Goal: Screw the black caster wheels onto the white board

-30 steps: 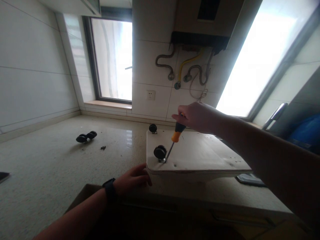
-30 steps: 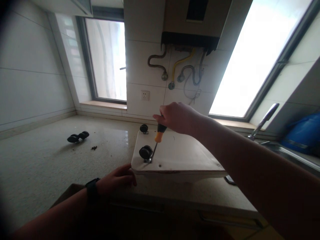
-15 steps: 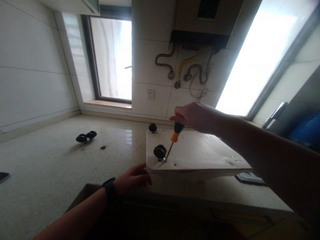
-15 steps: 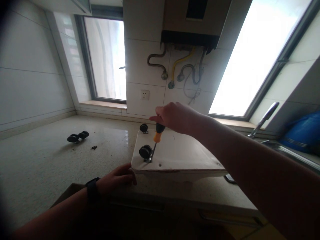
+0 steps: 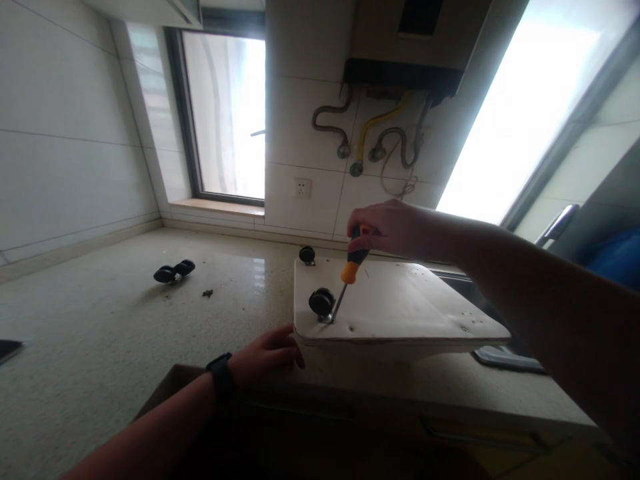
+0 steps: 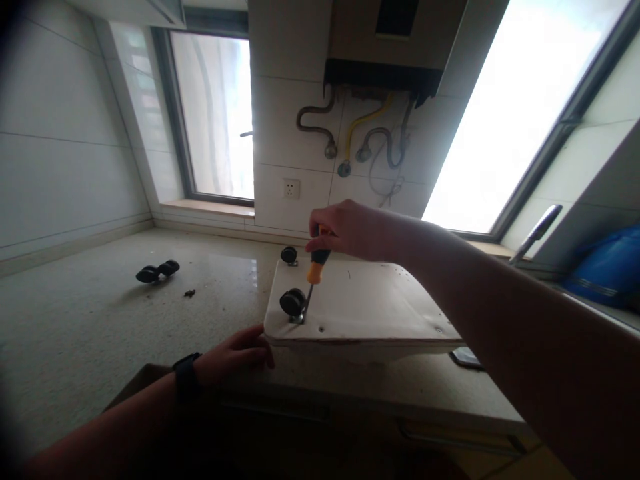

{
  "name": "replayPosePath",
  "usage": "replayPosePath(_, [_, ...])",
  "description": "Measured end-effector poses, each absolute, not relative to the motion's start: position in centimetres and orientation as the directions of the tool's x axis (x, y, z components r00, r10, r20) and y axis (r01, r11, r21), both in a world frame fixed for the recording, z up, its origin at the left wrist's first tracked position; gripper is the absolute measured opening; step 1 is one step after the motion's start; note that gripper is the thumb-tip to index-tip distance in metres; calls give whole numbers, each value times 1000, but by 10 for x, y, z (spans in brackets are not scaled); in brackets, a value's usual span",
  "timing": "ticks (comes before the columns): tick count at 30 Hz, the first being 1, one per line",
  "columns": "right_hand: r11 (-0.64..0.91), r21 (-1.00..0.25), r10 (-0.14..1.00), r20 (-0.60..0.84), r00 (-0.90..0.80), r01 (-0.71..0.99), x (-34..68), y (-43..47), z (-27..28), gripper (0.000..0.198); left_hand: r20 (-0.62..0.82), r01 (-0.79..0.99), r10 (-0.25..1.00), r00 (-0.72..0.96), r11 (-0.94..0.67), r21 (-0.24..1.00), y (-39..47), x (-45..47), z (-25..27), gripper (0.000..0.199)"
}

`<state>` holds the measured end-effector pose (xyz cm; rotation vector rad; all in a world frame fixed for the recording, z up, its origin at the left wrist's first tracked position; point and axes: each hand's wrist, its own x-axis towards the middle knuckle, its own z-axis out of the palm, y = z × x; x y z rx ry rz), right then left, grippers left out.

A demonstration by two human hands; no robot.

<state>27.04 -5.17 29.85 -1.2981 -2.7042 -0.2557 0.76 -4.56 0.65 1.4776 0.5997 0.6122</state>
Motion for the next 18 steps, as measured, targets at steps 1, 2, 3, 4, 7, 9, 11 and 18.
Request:
replayPosePath(1, [578, 128, 777, 217, -591, 806, 269, -50, 296, 38, 1, -7, 702, 712, 6, 1000, -46, 8, 7, 52])
replayPosePath(2, [530, 160, 798, 239, -553, 833, 269, -49, 293, 44, -4, -4, 703, 711, 10, 1000, -46, 8, 7, 51])
replayPosePath(3, [480, 185, 820, 252, -514, 857, 268, -48, 292, 49, -9, 0, 703, 711, 13, 1000, -46, 8, 8, 51])
replayPosePath(4, [448, 198, 835, 256, -488, 872, 269, -49, 291, 51, -11, 2, 702, 712, 14, 1000, -46, 8, 8, 51])
replayPosePath(7, [514, 107, 835, 168, -525, 851, 273, -53, 295, 36, -5, -4, 698, 716, 11, 1000, -46, 7, 7, 52])
replayPosePath(9, [571, -20, 820, 76, -568, 821, 276, -57, 301, 32, 8, -12, 698, 716, 1, 1000, -45, 7, 5, 49])
replayPosePath(11, [595, -89, 803, 26, -595, 799, 278, -59, 306, 34, 13, -12, 698, 716, -7, 1000, -44, 7, 5, 46])
replayPosePath(18, [509, 158, 820, 208, -533, 846, 268, -48, 294, 46, 14, -13, 701, 713, -6, 1000, -45, 8, 5, 41])
